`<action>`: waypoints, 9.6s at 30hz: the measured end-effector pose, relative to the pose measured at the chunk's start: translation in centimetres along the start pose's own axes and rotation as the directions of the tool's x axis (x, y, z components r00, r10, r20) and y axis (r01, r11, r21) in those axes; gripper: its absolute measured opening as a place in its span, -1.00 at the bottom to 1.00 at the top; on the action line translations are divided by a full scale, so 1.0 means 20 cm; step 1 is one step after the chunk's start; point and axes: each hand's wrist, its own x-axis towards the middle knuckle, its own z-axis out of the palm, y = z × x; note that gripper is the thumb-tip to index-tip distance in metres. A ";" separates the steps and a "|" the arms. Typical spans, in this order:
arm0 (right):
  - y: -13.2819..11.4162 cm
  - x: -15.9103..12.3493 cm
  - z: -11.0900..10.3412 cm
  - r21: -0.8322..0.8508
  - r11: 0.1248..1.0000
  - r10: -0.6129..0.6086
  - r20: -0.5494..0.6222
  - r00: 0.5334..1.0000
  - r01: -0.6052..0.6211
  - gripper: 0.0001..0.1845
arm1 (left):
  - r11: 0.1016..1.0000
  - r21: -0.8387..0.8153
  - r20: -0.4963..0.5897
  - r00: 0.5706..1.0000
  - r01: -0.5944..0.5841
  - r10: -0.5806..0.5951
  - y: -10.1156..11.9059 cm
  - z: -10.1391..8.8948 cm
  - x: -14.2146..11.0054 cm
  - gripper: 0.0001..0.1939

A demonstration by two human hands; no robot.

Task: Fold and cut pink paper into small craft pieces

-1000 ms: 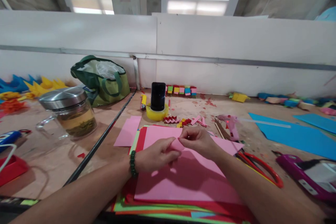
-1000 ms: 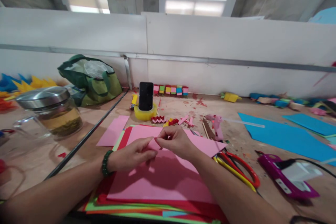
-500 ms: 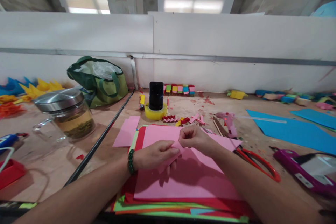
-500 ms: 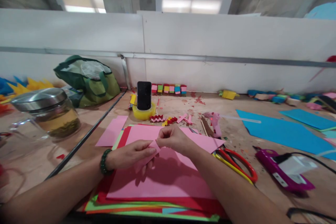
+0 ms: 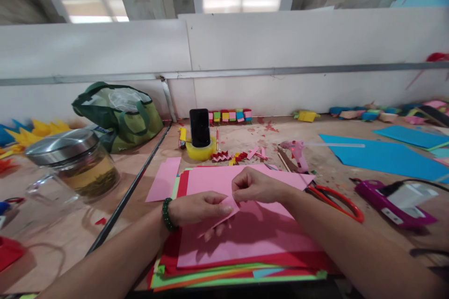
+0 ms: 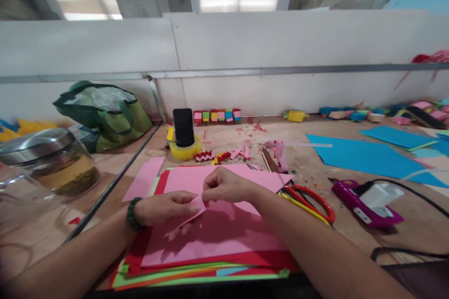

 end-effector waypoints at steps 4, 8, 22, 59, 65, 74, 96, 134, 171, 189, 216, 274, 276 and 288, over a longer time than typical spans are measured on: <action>0.01 0.00 0.00 -0.012 1.000 -0.001 -0.003 1.000 0.001 -0.86 | 1.000 0.015 -0.027 0.999 -0.017 0.017 -0.01 0.00 0.00 -0.57; 0.02 0.00 0.00 -0.011 1.000 -0.005 -0.022 1.000 0.005 -0.85 | 1.000 0.002 -0.058 0.998 -0.013 0.013 -0.01 0.00 0.01 -0.58; 0.03 0.00 -0.03 0.256 0.961 -0.101 -0.014 0.995 0.101 -0.72 | 0.988 -0.120 -0.213 0.975 -0.097 0.070 -0.02 -0.03 0.00 -0.57; 0.02 0.01 0.00 0.216 0.956 -0.163 -0.170 0.972 0.198 -0.67 | 0.978 0.003 -0.363 0.911 -0.209 0.196 -0.01 -0.03 0.02 -0.53; 0.00 -0.01 0.02 0.180 0.955 -0.195 -0.223 0.955 0.237 -0.76 | 0.976 0.026 -0.383 0.900 -0.215 0.208 0.01 -0.01 0.01 -0.54; 0.00 -0.01 0.03 0.070 0.958 -0.253 -0.251 0.935 0.278 -0.78 | 0.971 0.049 -0.356 0.904 -0.236 0.237 0.01 -0.01 0.01 -0.54; 0.00 0.01 0.00 -0.001 0.996 -0.083 -0.158 0.984 0.084 -0.92 | 0.968 0.229 -0.401 0.897 -0.100 0.188 0.03 0.03 0.03 -0.61; 0.01 0.00 -0.02 0.176 0.984 -0.020 0.013 1.000 0.017 -0.76 | 0.997 0.071 -0.341 0.940 -0.003 0.027 0.03 0.05 0.01 -0.54; 0.03 0.00 -0.03 0.154 0.984 -0.079 -0.045 0.996 0.085 -0.74 | 0.993 0.005 -0.321 0.940 -0.119 0.114 -0.01 0.01 0.01 -0.53; 0.05 0.03 -0.03 -0.036 0.987 -0.159 -0.279 0.947 0.155 -0.79 | 0.937 0.202 -0.590 0.728 -0.286 0.349 0.01 0.03 0.00 -0.77; 0.16 0.06 -0.02 -0.589 0.780 0.082 -0.236 0.968 -0.209 -0.77 | -0.332 0.940 0.106 0.864 0.074 0.493 -0.01 0.13 -0.04 -0.77; 0.14 0.08 -0.04 -0.652 0.710 0.164 -0.216 0.963 -0.267 -0.73 | 0.052 0.918 -0.372 0.813 0.392 0.448 -0.12 0.15 -0.10 -0.62; 0.15 0.08 -0.04 -0.664 0.697 0.163 -0.220 0.962 -0.270 -0.72 | -0.060 0.922 -0.309 0.820 0.383 0.481 -0.10 0.16 -0.10 -0.68; 0.15 0.09 -0.01 -0.691 0.635 0.198 -0.286 0.938 -0.345 -0.70 | -0.161 0.984 -0.009 0.910 0.082 0.413 -0.11 0.14 -0.11 -0.80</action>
